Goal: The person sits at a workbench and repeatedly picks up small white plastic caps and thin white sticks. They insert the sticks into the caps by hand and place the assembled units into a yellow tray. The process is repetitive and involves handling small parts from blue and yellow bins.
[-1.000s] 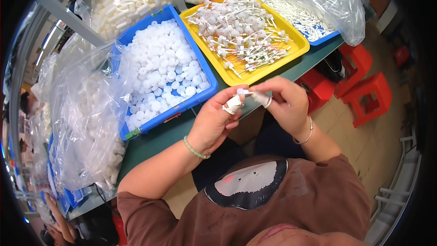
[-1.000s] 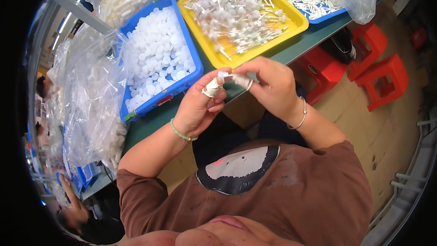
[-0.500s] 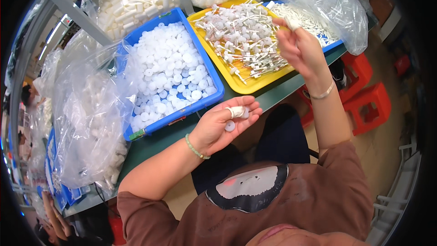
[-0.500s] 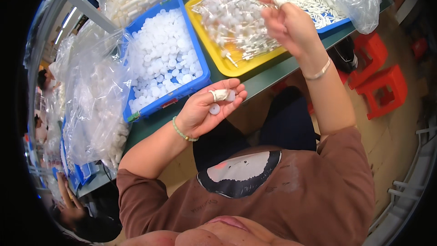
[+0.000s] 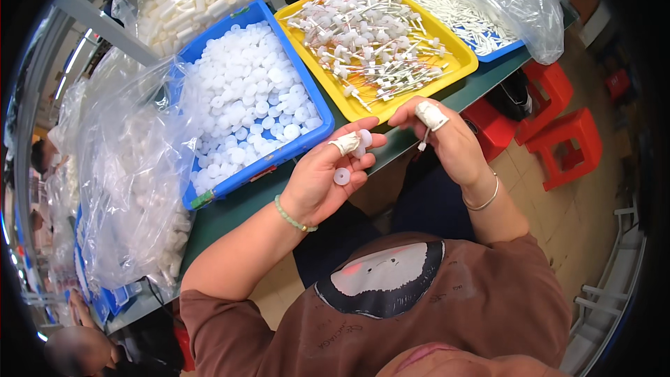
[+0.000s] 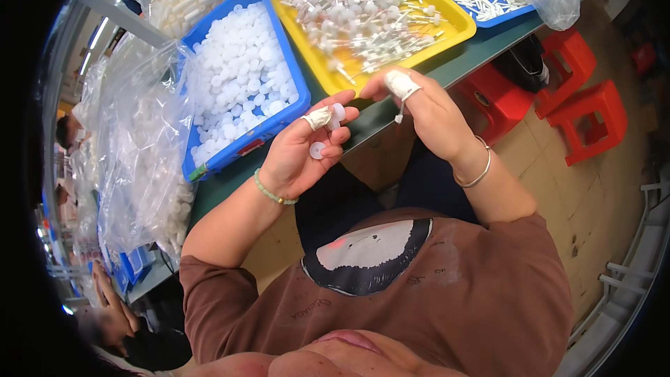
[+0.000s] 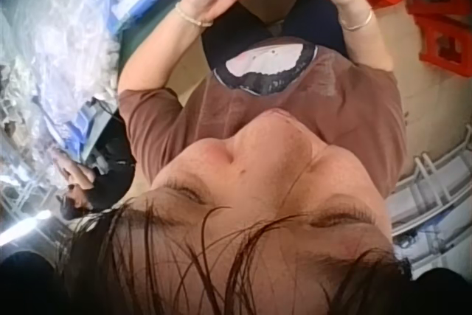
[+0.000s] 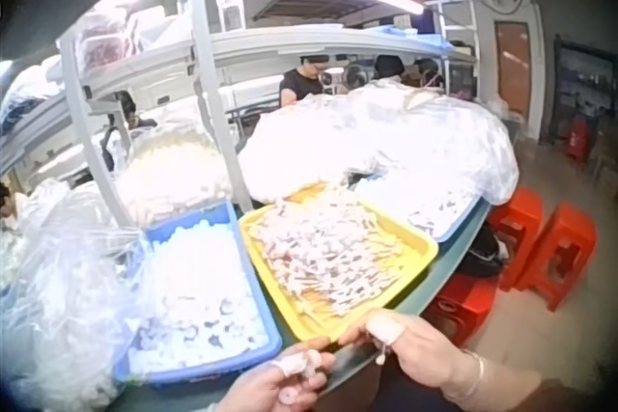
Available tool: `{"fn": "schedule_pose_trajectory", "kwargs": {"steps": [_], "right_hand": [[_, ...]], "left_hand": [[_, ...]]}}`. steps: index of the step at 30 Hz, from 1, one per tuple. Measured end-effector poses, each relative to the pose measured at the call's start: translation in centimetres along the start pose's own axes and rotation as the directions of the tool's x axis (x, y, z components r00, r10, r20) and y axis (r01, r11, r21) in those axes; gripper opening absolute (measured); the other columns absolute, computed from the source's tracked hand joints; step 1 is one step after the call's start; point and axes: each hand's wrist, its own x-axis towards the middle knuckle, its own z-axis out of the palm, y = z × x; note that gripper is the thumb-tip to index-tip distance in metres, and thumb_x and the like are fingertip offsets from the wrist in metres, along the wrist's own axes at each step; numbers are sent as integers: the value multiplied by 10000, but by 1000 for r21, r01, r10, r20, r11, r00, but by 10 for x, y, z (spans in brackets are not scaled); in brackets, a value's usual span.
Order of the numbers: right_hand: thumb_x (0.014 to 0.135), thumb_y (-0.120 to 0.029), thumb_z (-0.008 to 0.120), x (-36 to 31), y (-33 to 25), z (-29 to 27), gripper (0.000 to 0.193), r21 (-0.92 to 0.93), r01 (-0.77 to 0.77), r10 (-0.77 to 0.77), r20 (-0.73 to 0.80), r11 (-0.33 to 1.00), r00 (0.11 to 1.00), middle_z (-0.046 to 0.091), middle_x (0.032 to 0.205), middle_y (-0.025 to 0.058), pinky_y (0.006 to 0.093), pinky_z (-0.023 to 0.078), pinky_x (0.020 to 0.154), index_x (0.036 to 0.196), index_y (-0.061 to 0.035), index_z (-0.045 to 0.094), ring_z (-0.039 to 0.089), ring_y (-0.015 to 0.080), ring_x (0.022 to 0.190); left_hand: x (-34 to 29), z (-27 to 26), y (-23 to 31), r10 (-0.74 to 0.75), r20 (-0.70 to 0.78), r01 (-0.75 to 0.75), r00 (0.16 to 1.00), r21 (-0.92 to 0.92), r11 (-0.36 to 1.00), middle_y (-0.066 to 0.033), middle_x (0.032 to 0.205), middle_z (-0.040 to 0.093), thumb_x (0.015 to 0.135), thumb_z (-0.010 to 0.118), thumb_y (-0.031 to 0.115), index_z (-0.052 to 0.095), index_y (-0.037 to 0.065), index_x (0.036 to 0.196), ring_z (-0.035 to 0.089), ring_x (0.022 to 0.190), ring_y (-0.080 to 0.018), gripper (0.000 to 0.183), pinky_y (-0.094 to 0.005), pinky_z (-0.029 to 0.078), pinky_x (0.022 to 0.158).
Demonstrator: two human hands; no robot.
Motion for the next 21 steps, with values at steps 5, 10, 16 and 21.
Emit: {"fn": "schedule_pose_trajectory", "kwargs": {"steps": [5,10,16,21], "right_hand": [[1014,-352,354,-11,4,-10,419,365,123,-129,-8,923,992,603,895,90,255,501,685,1067,4,568,568,120,724],[997,-229,438,-13,4,16,316,382,245,-263,-4,891,965,593,1025,158,333,516,863,1097,50,547,631,218,957],[911,-9,543,-20,12,24,167,123,397,-402,17,910,916,552,1097,145,307,498,875,1062,54,577,607,200,990],[900,24,536,-19,18,23,168,59,429,-428,-25,901,903,542,1086,139,292,502,862,1059,58,580,608,193,966]], "left_hand": [[5,-8,-4,27,54,-24,998,-57,998,-152,1234,540,968,464,136,387,-13,1352,587,983,-145,419,-220,526,802],[3,-3,-2,50,18,-50,999,-24,998,-156,1259,525,965,484,142,389,-11,1348,579,1038,-161,423,-249,509,912],[3,-3,-5,83,-5,-83,997,-103,991,-153,1250,532,951,516,123,441,-14,1293,565,1087,-174,376,-262,498,944],[4,-3,-4,77,-17,-79,997,-116,990,-147,1213,556,950,513,108,474,-23,1253,578,1096,-183,333,-246,503,950]]}}
